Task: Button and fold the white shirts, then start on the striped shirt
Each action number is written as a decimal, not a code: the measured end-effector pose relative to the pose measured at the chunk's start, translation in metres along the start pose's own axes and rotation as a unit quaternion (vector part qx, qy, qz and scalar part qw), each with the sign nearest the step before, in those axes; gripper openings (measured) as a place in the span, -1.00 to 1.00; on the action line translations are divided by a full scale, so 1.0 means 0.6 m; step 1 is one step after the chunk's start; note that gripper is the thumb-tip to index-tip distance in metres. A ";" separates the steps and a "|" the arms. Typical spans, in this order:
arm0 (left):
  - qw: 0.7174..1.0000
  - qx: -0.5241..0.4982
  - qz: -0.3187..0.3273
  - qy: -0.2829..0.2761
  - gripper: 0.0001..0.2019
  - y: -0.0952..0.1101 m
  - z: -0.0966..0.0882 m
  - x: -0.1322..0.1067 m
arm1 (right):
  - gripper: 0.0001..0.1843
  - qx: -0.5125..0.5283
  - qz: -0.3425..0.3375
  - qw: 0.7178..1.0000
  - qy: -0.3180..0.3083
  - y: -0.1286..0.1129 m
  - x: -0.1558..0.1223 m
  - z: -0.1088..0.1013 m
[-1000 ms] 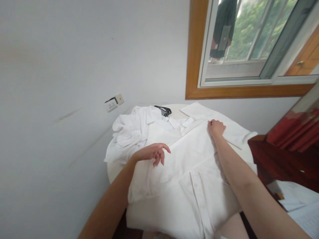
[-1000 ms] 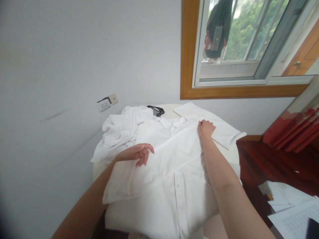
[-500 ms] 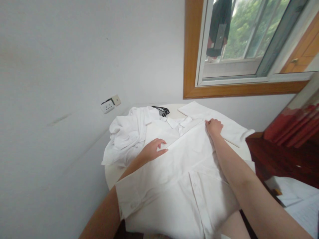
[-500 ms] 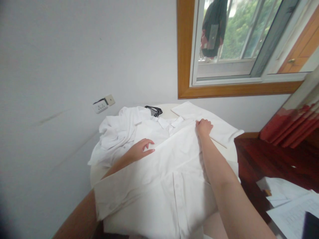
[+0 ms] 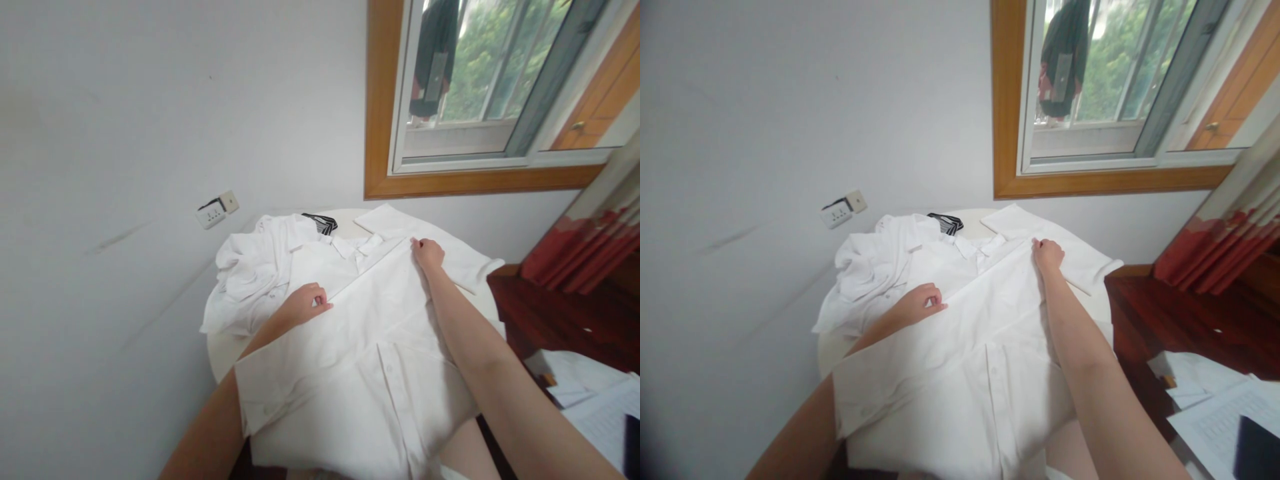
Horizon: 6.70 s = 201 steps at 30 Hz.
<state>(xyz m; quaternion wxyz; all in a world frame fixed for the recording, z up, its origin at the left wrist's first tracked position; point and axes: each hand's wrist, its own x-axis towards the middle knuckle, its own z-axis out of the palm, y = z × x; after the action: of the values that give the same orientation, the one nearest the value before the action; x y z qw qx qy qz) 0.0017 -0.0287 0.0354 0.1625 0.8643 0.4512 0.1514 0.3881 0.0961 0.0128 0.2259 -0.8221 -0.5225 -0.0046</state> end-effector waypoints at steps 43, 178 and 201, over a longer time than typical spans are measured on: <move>1.000 0.025 -0.004 -0.009 -0.78 0.014 -0.005 -0.007 | -0.35 -0.055 -0.420 0.898 -0.121 0.011 -0.182 -0.009; 0.929 0.353 -0.097 0.059 -0.60 -0.049 -0.096 0.213 | -0.42 -0.138 -0.151 0.968 -0.148 -0.092 0.065 -0.027; 0.908 0.334 -0.205 0.150 -0.67 0.003 -0.163 0.230 | -0.67 -0.093 -0.291 0.951 0.050 -0.104 0.101 -0.155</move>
<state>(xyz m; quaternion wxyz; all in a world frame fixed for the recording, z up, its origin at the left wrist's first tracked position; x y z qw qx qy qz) 0.0384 0.0990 0.1403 -0.1781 0.7234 0.6619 0.0828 0.3834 0.1352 0.1336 0.1634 -0.6502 -0.7245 -0.1600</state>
